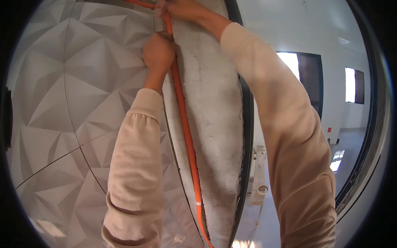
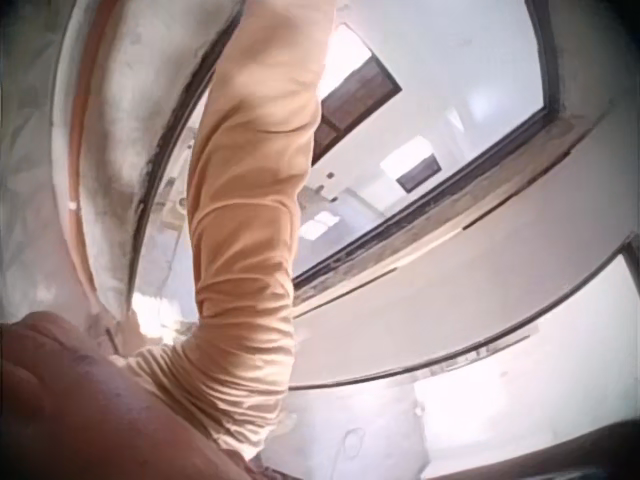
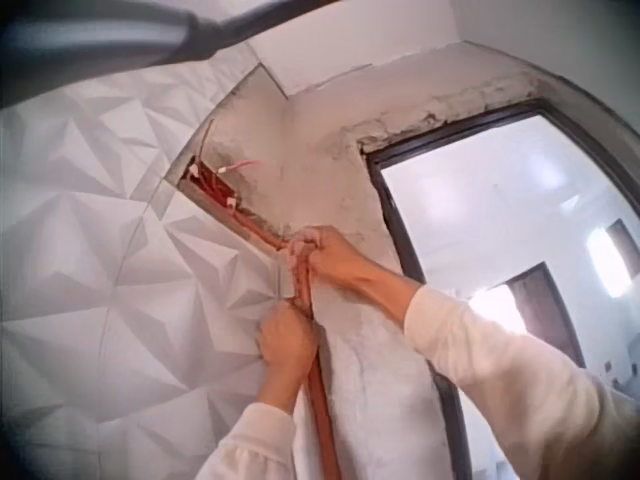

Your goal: Securing an orange electrical conduit pipe into a concrete wall groove using nails and a hammer.

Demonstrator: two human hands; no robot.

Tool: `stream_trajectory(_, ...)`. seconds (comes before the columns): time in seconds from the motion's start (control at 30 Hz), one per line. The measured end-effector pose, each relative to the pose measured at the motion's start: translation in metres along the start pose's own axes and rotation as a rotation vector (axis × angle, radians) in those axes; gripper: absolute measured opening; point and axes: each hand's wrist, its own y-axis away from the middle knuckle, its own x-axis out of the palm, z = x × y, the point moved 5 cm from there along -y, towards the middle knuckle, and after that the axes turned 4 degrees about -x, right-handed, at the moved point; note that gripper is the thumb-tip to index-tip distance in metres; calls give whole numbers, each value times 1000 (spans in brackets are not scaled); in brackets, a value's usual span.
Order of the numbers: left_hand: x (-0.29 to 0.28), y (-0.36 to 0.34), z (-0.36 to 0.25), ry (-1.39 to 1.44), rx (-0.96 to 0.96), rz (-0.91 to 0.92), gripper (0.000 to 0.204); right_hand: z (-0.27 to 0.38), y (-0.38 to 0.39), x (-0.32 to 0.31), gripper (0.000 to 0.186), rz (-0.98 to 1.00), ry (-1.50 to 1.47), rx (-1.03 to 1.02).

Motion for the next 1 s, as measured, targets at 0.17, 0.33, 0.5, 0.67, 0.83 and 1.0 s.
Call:
stream_trajectory(0.17, -6, 6, 10, 107, -84, -109, 21, 23, 6, 11, 17, -156, 408, -88)
stream_trajectory(0.33, -5, 0, 6, 109, -85, -126, 15, 24, 12, 9, 18, -143, 651, -78)
stream_trajectory(0.5, 3, -2, 8, 228, -209, -149, 15, 22, 23, 16, 14, -42, 815, -277)
stream_trajectory(0.67, 0, -17, 11, 212, -53, -301, 22, 28, 17, 19, 12, 71, 918, -237)
stream_trajectory(0.83, 2, -24, 8, 188, -59, -302, 25, 31, 21, 17, 11, 168, 978, -277)
stream_trajectory(1.0, 2, -26, 6, 211, -59, -304, 28, 33, 29, 23, 10, 54, 911, -401)
